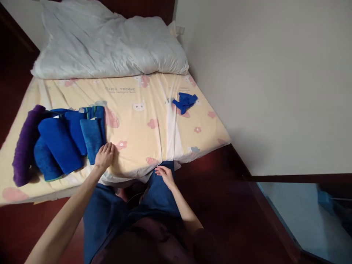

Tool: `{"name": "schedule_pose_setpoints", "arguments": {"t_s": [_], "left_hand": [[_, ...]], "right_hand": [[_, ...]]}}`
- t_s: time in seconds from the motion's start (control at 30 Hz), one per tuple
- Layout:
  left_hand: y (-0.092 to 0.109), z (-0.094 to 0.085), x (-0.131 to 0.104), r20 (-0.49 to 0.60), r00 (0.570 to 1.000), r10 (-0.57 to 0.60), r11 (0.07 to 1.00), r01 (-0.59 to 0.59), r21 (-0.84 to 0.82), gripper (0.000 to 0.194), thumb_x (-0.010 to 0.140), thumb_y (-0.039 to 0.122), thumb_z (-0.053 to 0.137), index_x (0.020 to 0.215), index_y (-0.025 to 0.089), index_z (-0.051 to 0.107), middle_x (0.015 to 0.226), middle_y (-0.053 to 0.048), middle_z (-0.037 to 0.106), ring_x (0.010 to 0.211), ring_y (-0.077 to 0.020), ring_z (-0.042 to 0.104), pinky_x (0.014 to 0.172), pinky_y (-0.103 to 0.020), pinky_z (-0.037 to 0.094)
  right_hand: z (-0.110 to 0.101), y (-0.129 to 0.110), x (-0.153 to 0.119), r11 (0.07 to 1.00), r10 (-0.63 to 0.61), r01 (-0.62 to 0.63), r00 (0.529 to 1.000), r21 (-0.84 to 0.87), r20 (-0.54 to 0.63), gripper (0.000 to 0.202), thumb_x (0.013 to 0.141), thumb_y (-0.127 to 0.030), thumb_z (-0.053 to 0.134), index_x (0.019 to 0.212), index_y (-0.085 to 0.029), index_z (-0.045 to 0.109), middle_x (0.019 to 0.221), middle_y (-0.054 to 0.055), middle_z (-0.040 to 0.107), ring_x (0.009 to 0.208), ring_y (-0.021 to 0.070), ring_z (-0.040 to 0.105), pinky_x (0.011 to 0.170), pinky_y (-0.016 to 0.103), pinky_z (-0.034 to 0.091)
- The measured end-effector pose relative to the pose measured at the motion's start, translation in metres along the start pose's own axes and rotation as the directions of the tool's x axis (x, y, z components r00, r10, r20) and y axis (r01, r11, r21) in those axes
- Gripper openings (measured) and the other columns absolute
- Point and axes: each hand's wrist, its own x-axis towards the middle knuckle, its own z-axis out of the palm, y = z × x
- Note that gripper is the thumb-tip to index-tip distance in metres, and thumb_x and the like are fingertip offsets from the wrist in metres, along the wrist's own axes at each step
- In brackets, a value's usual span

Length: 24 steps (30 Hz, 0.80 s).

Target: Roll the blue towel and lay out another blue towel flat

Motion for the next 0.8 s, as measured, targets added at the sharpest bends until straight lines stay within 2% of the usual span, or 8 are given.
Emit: {"name": "schedule_pose_setpoints", "arguments": {"t_s": [0.17,0.23,0.3,0.4,0.53,0.63,0.7,0.8], "left_hand": [[-0.034,-0.011,-0.01,-0.028,0.998,-0.054,0.998,0.053,-0.041,0.066,0.076,0.016,0.046,0.139,0.009,0.061,0.137,-0.024,0.063,0.14,-0.0379,0.049,0.116,-0.06,0.036],[-0.039,-0.015,-0.012,-0.031,0.997,-0.065,0.997,0.064,-0.032,0.065,0.076,0.018,0.045,0.138,0.009,0.062,0.138,-0.024,0.062,0.14,-0.0376,0.049,0.117,-0.059,0.035],[-0.034,-0.015,-0.012,-0.053,0.996,-0.077,0.997,0.077,-0.009,0.064,0.076,0.019,0.046,0.137,0.009,0.062,0.138,-0.024,0.061,0.139,-0.038,0.048,0.117,-0.059,0.034],[-0.004,-0.004,-0.008,-0.1,0.993,-0.06,0.997,0.064,0.041,0.058,0.08,0.022,0.047,0.134,0.011,0.063,0.138,-0.024,0.061,0.141,-0.0401,0.045,0.118,-0.061,0.031],[0.065,0.039,0.005,-0.03,0.999,0.039,0.999,-0.04,-0.017,0.042,0.09,0.027,0.046,0.126,0.019,0.066,0.132,-0.018,0.064,0.128,-0.0372,0.053,0.108,-0.053,0.042],[0.105,0.072,0.013,-0.103,0.989,-0.102,0.992,0.093,-0.084,0.036,0.094,0.028,0.045,0.122,0.019,0.066,0.13,-0.018,0.063,0.121,-0.0368,0.054,0.101,-0.052,0.044],[0.114,0.084,0.014,-0.164,0.971,-0.175,0.981,0.157,-0.117,0.034,0.094,0.028,0.047,0.121,0.019,0.065,0.131,-0.018,0.061,0.123,-0.0377,0.052,0.102,-0.054,0.042],[0.11,0.091,0.011,-0.179,0.968,-0.173,0.978,0.148,-0.145,0.032,0.093,0.026,0.052,0.121,0.021,0.065,0.13,-0.016,0.062,0.122,-0.0367,0.053,0.101,-0.052,0.042]], "right_hand": [[-0.013,-0.012,0.009,1.0,0.016,-0.016,0.999,0.011,0.052,0.044,0.078,-0.059,0.078,0.1,-0.02,0.077,0.101,0.011,0.08,0.083,0.0224,0.077,0.077,0.035,0.062],[-0.027,-0.024,0.016,1.0,-0.001,0.001,0.999,0.002,0.038,0.043,0.079,-0.057,0.077,0.1,-0.02,0.077,0.1,0.011,0.08,0.083,0.0218,0.076,0.077,0.034,0.061],[-0.045,-0.038,0.029,0.999,-0.037,0.036,0.999,-0.003,-0.017,0.041,0.08,-0.055,0.077,0.101,-0.02,0.077,0.1,0.01,0.079,0.082,0.0209,0.076,0.077,0.033,0.06],[-0.071,-0.059,0.064,0.99,-0.136,0.131,0.98,-0.045,-0.144,0.037,0.081,-0.051,0.074,0.101,-0.021,0.076,0.105,0.009,0.078,0.086,0.0197,0.074,0.078,0.03,0.058],[-0.09,-0.086,0.139,0.939,-0.31,0.25,0.912,-0.234,-0.269,0.04,0.08,-0.046,0.07,0.111,-0.022,0.074,0.126,0.01,0.07,0.105,0.0212,0.068,0.088,0.031,0.056],[-0.093,-0.108,0.206,0.865,-0.391,0.259,0.885,-0.43,-0.253,0.049,0.083,-0.043,0.065,0.127,-0.021,0.068,0.142,0.013,0.059,0.121,0.0242,0.061,0.098,0.037,0.054],[-0.092,-0.122,0.25,0.79,-0.439,0.253,0.87,-0.559,-0.226,0.051,0.085,-0.038,0.064,0.133,-0.022,0.065,0.147,0.012,0.053,0.135,0.0258,0.051,0.112,0.041,0.046],[-0.088,-0.137,0.303,0.689,-0.436,0.15,0.867,-0.709,-0.241,0.054,0.088,-0.03,0.062,0.141,-0.02,0.06,0.155,0.012,0.044,0.149,0.0267,0.035,0.126,0.042,0.029]]}}
